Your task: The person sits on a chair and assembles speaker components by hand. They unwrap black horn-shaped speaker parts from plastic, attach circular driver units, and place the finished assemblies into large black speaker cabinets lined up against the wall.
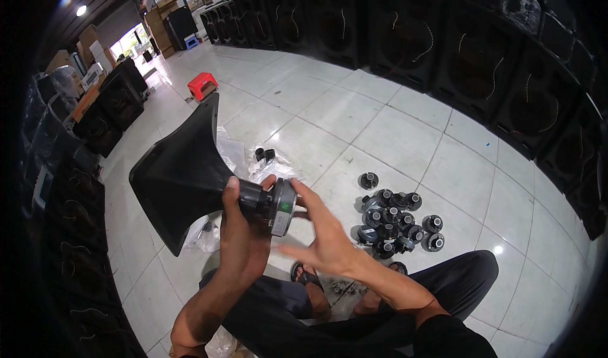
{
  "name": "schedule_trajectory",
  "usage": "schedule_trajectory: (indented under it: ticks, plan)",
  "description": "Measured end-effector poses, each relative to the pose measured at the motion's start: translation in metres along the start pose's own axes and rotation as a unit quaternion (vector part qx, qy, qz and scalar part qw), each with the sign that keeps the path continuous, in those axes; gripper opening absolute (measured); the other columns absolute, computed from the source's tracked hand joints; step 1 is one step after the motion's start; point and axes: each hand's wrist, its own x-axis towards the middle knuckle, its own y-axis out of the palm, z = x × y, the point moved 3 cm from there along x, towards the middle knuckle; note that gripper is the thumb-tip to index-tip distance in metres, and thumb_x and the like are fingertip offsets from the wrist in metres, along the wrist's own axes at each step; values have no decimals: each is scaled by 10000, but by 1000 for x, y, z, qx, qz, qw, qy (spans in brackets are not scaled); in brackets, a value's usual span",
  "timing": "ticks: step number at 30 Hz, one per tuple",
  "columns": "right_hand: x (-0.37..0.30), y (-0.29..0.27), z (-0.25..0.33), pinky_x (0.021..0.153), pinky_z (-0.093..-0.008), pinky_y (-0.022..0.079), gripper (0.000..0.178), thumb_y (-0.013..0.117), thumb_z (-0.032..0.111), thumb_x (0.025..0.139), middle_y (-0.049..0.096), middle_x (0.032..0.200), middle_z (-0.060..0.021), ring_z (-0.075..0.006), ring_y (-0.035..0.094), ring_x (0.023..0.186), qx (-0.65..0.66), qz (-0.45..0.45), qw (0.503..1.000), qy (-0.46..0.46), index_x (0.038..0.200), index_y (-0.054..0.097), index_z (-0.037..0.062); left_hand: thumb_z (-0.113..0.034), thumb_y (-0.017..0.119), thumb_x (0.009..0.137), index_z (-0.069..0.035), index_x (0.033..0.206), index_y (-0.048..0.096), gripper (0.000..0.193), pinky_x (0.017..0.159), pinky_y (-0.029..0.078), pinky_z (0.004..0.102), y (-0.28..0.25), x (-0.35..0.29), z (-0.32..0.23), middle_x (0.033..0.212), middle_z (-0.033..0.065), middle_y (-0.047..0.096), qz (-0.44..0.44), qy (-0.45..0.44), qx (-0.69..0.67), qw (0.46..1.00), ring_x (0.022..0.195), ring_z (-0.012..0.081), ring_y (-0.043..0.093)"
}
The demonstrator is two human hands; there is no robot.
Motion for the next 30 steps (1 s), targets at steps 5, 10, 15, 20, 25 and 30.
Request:
schedule_trajectory:
  ticks: [5, 10, 15, 20, 25, 30]
  plan:
    - [-6, -5, -17, 716, -301, 551, 624, 745, 302, 822, 645, 992, -224, -261, 677, 825, 103, -50, 991, 72, 1234, 495, -94, -499, 518, 923, 13, 1285, 496, 627, 1051, 340, 356, 7, 1, -8, 1291, 166, 549, -8, 120, 218, 969, 1197, 212, 495]
    - [-25, 16, -36, 402, -306, 498, 741, 233, 598, 988, 635, 717, -154, -236, 617, 497, 625, 197, 631, 416, 894, 608, -33, -235, 656, 840, -10, 1231, 526, 469, 1126, 241, 420, 20, -7, -11, 1252, 210, 588, 53, 188, 224, 955, 1291, 268, 445]
    - [-35, 21, -37, 655, -345, 590, 706, 367, 557, 989, 664, 839, -184, -246, 696, 769, 393, 80, 855, 330, 1060, 565, -118, -163, 668, 828, 16, 1241, 510, 477, 1065, 323, 404, 22, -12, -21, 1170, 187, 623, -8, 239, 244, 940, 1272, 300, 475]
    - [-23, 31, -8, 904, -365, 536, 519, 512, 185, 968, 510, 1207, -161, -206, 545, 1151, 381, -11, 913, 144, 1396, 306, -23, -56, 667, 822, 45, 1303, 457, 535, 967, 468, 400, 18, -12, -22, 1258, 188, 536, -1, 242, 213, 947, 1158, 314, 584]
    - [-36, 33, -26, 540, -253, 552, 829, 199, 674, 951, 668, 783, -136, -190, 680, 647, 574, 169, 692, 403, 1132, 547, -56, -204, 649, 857, 42, 1271, 488, 508, 972, 440, 380, 10, -1, -19, 1206, 204, 593, -21, 158, 188, 969, 1085, 276, 606]
    - [-29, 34, -10, 886, -363, 524, 676, 675, 345, 857, 607, 1139, -180, -244, 636, 1018, 216, -90, 954, 186, 1327, 406, -60, -285, 640, 873, 96, 1177, 529, 500, 889, 471, 325, 1, 2, -23, 1092, 190, 661, -89, 121, 183, 972, 980, 205, 608]
